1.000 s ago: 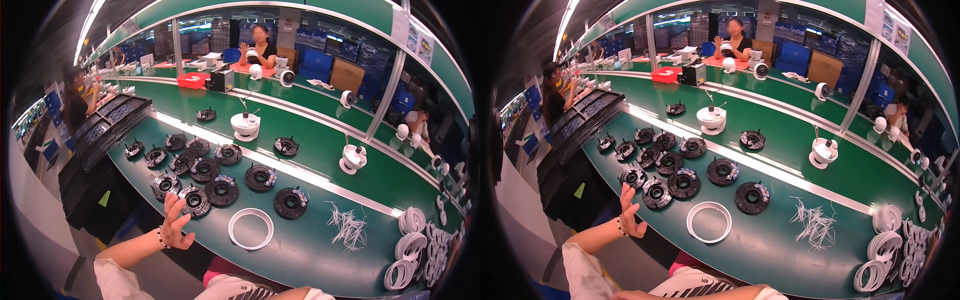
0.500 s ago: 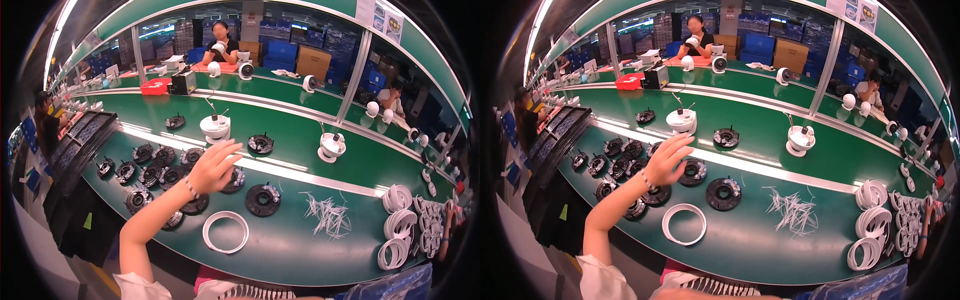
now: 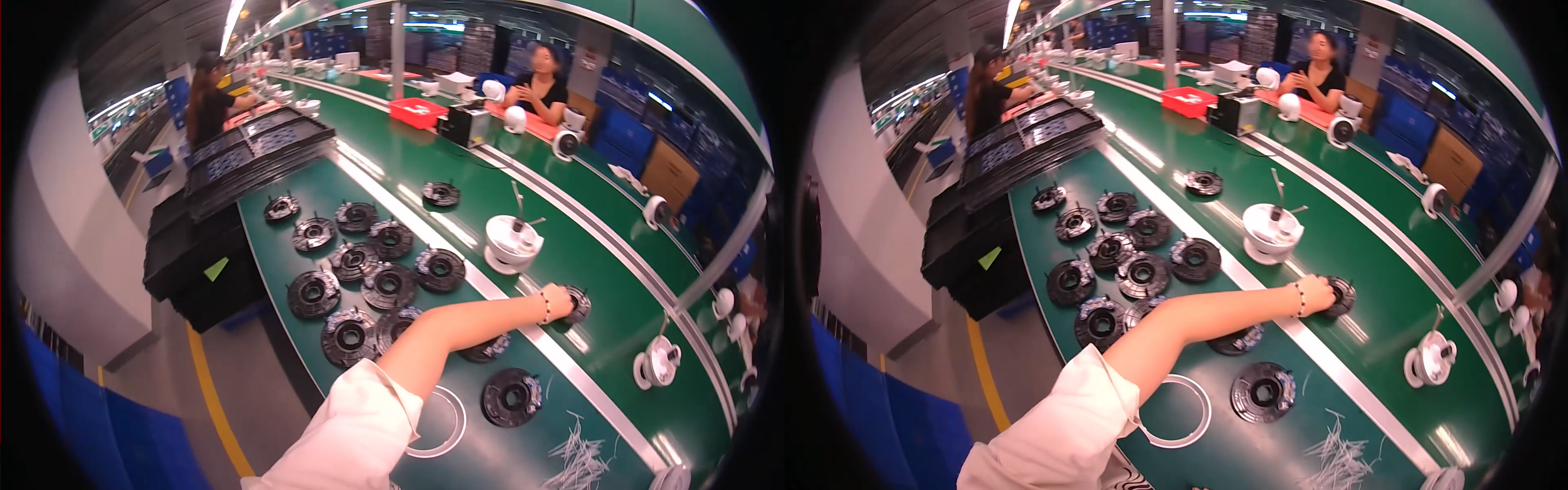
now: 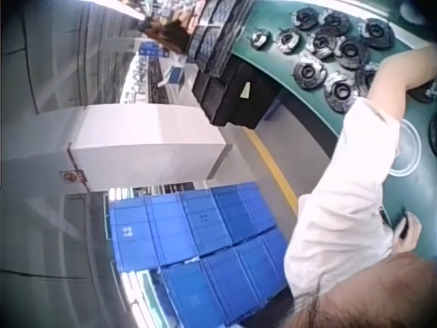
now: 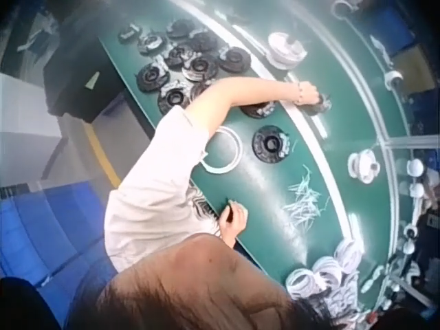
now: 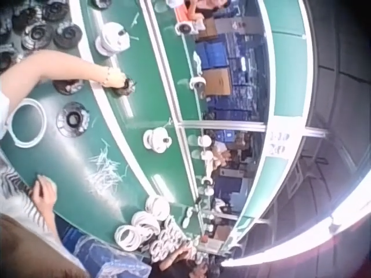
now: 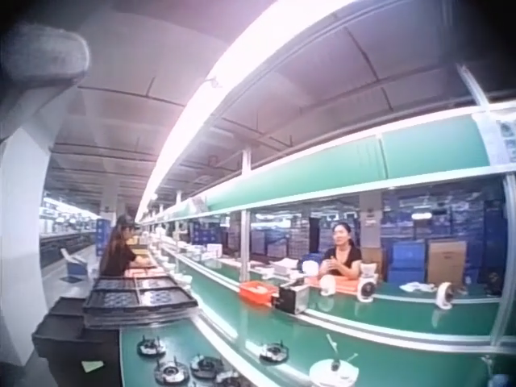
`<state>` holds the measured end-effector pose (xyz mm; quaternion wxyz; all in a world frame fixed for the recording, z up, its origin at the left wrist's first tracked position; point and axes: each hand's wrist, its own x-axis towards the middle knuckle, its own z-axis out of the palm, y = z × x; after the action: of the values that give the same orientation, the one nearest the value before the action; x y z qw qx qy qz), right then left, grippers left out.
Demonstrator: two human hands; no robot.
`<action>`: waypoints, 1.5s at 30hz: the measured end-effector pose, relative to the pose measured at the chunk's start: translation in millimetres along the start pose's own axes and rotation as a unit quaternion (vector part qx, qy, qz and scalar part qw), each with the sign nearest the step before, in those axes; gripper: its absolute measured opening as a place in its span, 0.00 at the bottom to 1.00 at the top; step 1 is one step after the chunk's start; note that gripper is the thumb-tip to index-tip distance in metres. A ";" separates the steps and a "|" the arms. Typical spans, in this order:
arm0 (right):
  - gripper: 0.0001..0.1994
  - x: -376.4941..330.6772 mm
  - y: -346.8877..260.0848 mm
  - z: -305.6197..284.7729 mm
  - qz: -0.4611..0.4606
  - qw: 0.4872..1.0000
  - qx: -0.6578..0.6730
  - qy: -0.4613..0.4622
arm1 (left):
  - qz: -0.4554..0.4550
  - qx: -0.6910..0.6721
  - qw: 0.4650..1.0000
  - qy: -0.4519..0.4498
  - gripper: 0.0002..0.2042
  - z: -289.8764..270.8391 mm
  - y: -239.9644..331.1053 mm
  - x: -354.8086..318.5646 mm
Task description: Assembling electronic camera units by fitting sensor modules into housing components on a production line.
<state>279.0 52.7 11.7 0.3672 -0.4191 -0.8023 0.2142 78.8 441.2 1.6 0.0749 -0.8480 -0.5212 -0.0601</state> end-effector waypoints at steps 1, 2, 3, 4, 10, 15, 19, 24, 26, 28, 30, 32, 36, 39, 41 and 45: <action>0.08 -0.3 1.4 1.2 -0.009 1.000 -0.003 -0.007 | 0.000 -0.010 1.000 0.024 0.05 1.9 -3.6 -4.5; 0.08 -0.6 4.8 0.9 -0.022 1.000 -0.006 -0.014 | 0.014 -0.013 1.000 0.020 0.04 -1.3 -8.0 -11.2; 0.08 0.6 6.2 -0.7 -0.032 0.999 -0.009 -0.016 | 0.026 -0.030 0.998 0.046 0.04 -5.3 -11.0 -16.7; 0.07 1.7 6.3 -1.2 -0.024 1.000 -0.006 -0.018 | 0.038 -0.047 0.996 0.071 0.04 -7.3 -13.7 -22.8; 0.07 6.1 5.5 -2.1 -0.041 0.998 -0.004 -0.049 | -0.003 -0.057 0.977 0.208 0.10 -127.7 -43.3 -171.1; 0.08 8.0 9.6 0.5 -0.029 0.999 -0.011 -0.040 | -0.218 0.123 0.927 0.278 0.19 -197.5 -78.6 -332.9; 0.08 12.2 -4.4 -2.7 -0.029 0.998 0.011 -0.051 | -0.415 0.206 0.877 0.123 0.13 -184.9 -106.1 -463.7; 0.08 9.1 -3.2 -2.7 -0.025 0.999 0.015 -0.044 | -0.524 0.233 0.813 -0.099 0.11 -129.2 -127.2 -516.8; 0.08 12.1 -5.7 -4.9 -0.013 0.998 0.023 -0.049 | -0.516 0.219 0.824 -0.085 0.10 -119.5 -126.4 -520.3; 0.08 11.5 -3.1 -4.1 -0.013 0.998 0.036 -0.039 | -0.504 0.216 0.833 -0.067 0.09 -110.0 -133.7 -521.6; 0.08 10.9 -1.7 -4.5 -0.025 0.999 0.032 -0.017 | -0.457 0.185 0.870 -0.018 0.13 -106.7 -144.3 -525.5; 0.09 11.3 -3.6 -7.9 -0.026 0.999 0.031 0.001 | -0.497 0.149 0.854 -0.037 0.18 -114.9 -142.0 -509.2; 0.10 2.3 -3.0 -7.4 0.003 0.999 0.014 0.030 | -0.474 0.231 0.850 -0.016 0.21 -145.2 -137.8 -455.5; 0.11 -2.6 5.9 -6.0 -0.010 0.997 -0.012 0.082 | -0.357 0.144 0.917 0.103 0.18 -166.7 -132.5 -353.1; 0.11 -0.1 5.7 -6.6 -0.018 0.994 -0.009 0.104 | -0.310 0.086 0.937 0.136 0.15 -161.9 -136.9 -286.3; 0.11 -0.8 1.7 -4.5 -0.018 0.992 -0.016 0.120 | -0.250 0.099 0.958 0.095 0.13 -104.6 -195.7 -196.9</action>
<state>283.7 53.1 13.1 0.4581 -0.4335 -0.7628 0.1429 -187.0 336.2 81.4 0.1902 -0.6691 -0.7106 -0.1057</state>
